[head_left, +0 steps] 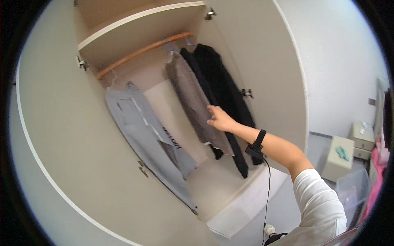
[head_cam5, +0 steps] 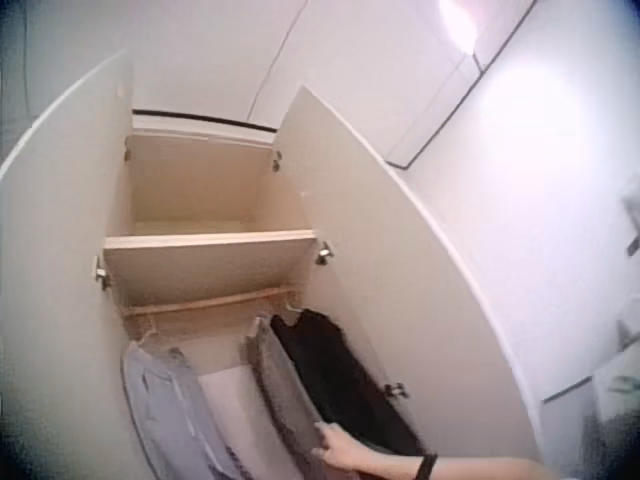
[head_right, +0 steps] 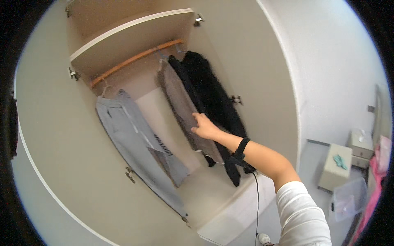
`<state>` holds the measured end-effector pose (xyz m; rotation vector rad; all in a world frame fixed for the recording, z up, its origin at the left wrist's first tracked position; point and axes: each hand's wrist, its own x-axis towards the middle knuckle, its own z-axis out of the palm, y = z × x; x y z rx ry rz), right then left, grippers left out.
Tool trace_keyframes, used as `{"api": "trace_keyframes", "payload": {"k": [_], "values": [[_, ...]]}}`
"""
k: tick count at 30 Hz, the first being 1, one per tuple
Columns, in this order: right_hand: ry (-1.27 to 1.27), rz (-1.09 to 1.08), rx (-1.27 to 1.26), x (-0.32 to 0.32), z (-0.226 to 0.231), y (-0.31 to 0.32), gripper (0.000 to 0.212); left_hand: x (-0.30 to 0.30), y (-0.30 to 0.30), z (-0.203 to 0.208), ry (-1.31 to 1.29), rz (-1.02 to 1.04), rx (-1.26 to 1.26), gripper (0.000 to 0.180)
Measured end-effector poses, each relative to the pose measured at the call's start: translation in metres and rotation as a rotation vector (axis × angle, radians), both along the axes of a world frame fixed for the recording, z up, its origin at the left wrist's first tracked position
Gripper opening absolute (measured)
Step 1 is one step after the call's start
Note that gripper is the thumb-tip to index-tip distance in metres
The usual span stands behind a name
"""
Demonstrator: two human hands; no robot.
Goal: The person picks up several garments from a pile on a bed, places each one onto a clothes hanger, and hangs the hangers on a rod inside a wardrobe.
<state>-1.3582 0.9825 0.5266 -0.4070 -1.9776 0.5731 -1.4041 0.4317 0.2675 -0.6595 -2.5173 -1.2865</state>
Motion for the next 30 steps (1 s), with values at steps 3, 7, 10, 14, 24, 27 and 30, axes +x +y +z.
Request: {"api": "trace_keyframes", "payload": {"k": [3, 7, 10, 14, 24, 27, 30], "values": [[-0.079, 0.023, -0.055, 0.08, -0.02, -0.059, 0.058, 0.016, -0.012, 0.036, -0.083, -0.135, -0.023, 0.027], [-0.153, -0.045, -0.068, 0.2, -0.023, -0.146, 0.055, 0.02, -0.02, 0.039, 0.077, -0.388, -0.005, 0.038], [-0.166, -0.113, -0.056, 0.283, -0.022, -0.205, 0.056, 0.046, -0.01, 0.028, 0.137, -0.627, 0.101, 0.034], [-0.173, -0.289, 0.084, 0.38, -0.031, -0.268, 0.05, 0.105, 0.027, -0.006, 0.17, -0.997, 0.169, 0.031], [-0.15, -0.851, 0.143, 0.617, 0.061, -0.473, 0.034, 0.438, -0.018, -0.044, -0.038, -2.167, -0.203, 0.072], [-0.179, -1.041, 0.098, 0.674, 0.103, -0.555, 0.031, 0.56, -0.101, -0.037, -0.16, -2.518, -0.194, 0.092], [-0.193, -1.087, 0.09, 0.741, 0.148, -0.7, 0.026, 0.656, -0.176, -0.05, -0.237, -2.77, -0.2, 0.087]]}}
